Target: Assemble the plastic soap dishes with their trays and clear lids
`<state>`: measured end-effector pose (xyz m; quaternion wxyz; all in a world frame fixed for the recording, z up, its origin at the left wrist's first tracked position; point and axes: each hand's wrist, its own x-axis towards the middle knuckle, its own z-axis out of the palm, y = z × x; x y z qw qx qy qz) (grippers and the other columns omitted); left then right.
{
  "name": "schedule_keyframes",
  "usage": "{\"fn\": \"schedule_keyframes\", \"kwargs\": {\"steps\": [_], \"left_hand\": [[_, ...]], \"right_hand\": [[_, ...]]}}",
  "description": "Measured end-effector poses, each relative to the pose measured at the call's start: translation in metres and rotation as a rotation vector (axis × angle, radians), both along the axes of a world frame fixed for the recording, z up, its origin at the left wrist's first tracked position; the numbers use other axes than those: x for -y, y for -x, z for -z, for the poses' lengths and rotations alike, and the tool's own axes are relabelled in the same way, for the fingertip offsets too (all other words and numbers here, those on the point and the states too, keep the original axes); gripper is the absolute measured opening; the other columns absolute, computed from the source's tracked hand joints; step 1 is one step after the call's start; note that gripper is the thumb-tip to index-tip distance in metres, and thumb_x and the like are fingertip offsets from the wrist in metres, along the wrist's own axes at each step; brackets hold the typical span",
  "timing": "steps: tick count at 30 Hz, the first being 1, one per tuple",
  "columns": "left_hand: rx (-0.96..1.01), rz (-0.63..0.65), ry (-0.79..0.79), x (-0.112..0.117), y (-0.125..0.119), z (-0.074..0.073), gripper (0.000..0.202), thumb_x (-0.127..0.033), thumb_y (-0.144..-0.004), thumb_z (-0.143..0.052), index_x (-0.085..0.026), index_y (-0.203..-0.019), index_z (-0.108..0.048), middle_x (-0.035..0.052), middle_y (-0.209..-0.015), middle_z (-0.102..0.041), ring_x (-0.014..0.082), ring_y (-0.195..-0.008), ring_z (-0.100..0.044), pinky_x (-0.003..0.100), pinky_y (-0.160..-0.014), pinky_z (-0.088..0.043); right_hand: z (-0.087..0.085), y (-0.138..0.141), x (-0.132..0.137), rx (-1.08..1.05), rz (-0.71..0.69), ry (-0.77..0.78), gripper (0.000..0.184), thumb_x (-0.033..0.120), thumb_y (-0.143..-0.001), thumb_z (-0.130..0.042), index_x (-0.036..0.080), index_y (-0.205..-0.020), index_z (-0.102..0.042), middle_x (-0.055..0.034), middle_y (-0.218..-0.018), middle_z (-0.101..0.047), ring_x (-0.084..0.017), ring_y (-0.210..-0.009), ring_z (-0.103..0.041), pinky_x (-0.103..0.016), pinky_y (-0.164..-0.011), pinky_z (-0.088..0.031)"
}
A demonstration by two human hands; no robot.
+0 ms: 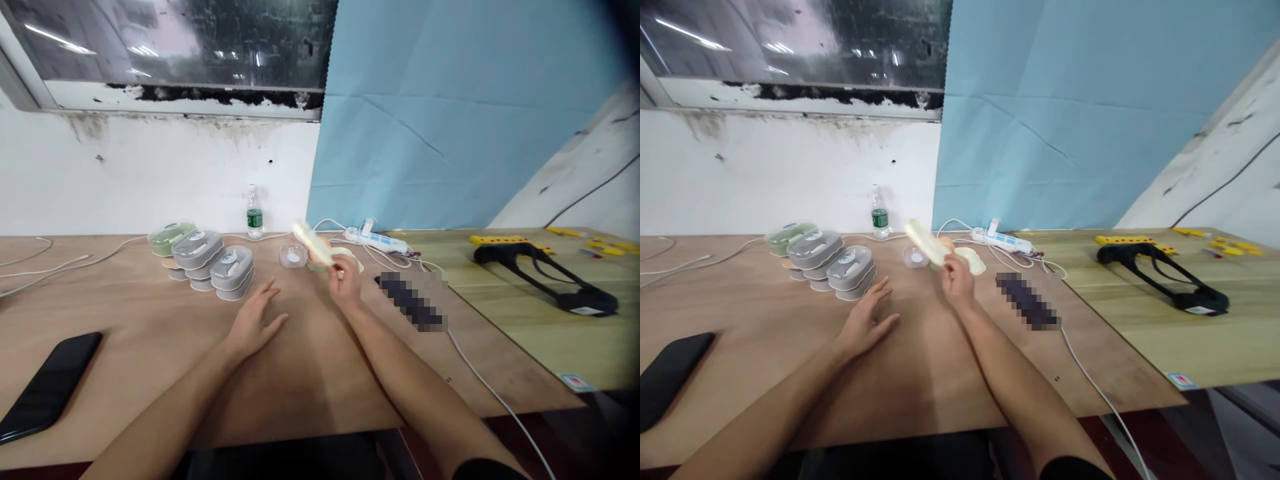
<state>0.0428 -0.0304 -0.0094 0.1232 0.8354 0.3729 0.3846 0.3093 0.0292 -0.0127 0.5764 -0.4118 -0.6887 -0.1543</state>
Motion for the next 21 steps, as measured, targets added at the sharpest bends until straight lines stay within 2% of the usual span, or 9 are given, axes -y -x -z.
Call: {"fn": "schedule_keyframes", "kwargs": {"steps": [2,3,6,8,13,18,21], "left_hand": [[-0.038,0.038,0.017,0.0,0.001,-0.001,0.037,-0.035,-0.087,-0.057,-0.021,-0.12,-0.052,0.0119,-0.14,-0.046,0.0246,-0.126,-0.048,0.042,-0.103,-0.043],[-0.06,0.059,0.027,0.0,0.001,0.0,0.033,-0.035,-0.087,-0.057,-0.021,-0.116,-0.055,0.0114,-0.135,-0.05,0.0241,-0.122,-0.051,0.041,-0.102,-0.045],[-0.1,0.111,0.052,-0.001,0.0,0.002,0.029,-0.036,-0.087,-0.056,-0.021,-0.111,-0.059,0.0104,-0.126,-0.056,0.0236,-0.115,-0.056,0.04,-0.097,-0.047],[-0.106,0.13,0.064,-0.002,0.0,0.003,0.028,-0.036,-0.087,-0.056,-0.022,-0.11,-0.06,0.0099,-0.122,-0.057,0.0235,-0.113,-0.057,0.04,-0.096,-0.048],[-0.119,0.152,0.104,-0.002,0.001,0.002,0.026,-0.035,-0.086,-0.056,-0.022,-0.109,-0.06,0.0082,-0.118,-0.059,0.0218,-0.106,-0.059,0.038,-0.093,-0.048],[-0.159,0.171,0.131,-0.002,0.0,-0.001,0.025,-0.035,-0.086,-0.056,-0.021,-0.108,-0.06,0.0072,-0.115,-0.061,0.0212,-0.103,-0.059,0.036,-0.091,-0.048],[-0.178,0.172,0.136,-0.003,0.0,0.0,0.026,-0.036,-0.086,-0.057,-0.022,-0.108,-0.061,0.0071,-0.114,-0.062,0.0214,-0.102,-0.06,0.036,-0.09,-0.048]], "right_hand": [[-0.001,-0.034,-0.011,-0.047,0.217,0.048,0.018,0.029,-0.09,-0.047,0.019,-0.1,-0.057,-0.0113,-0.099,-0.059,-0.024,-0.096,-0.056,-0.041,-0.083,-0.048],[0.0,-0.05,-0.015,-0.04,0.28,0.09,0.02,0.03,-0.09,-0.047,0.018,-0.101,-0.059,-0.0119,-0.1,-0.058,-0.024,-0.094,-0.055,-0.04,-0.083,-0.048],[0.008,-0.085,-0.021,0.023,0.408,0.251,0.023,0.027,-0.087,-0.05,0.016,-0.102,-0.063,-0.0127,-0.102,-0.056,-0.025,-0.093,-0.055,-0.041,-0.085,-0.046],[0.016,-0.097,-0.025,0.058,0.459,0.357,0.023,0.024,-0.084,-0.052,0.016,-0.101,-0.065,-0.0126,-0.101,-0.056,-0.026,-0.093,-0.055,-0.041,-0.085,-0.045],[0.027,-0.098,-0.032,0.123,0.46,0.541,0.024,0.018,-0.078,-0.055,0.017,-0.097,-0.069,-0.011,-0.096,-0.057,-0.026,-0.094,-0.055,-0.039,-0.086,-0.045],[0.027,-0.092,-0.034,0.179,0.408,0.617,0.026,0.016,-0.078,-0.054,0.017,-0.097,-0.071,-0.0098,-0.094,-0.059,-0.024,-0.095,-0.056,-0.034,-0.088,-0.044],[0.026,-0.09,-0.033,0.202,0.445,0.648,0.027,0.016,-0.078,-0.052,0.017,-0.096,-0.072,-0.0097,-0.093,-0.06,-0.023,-0.091,-0.057,-0.033,-0.086,-0.043]]}}
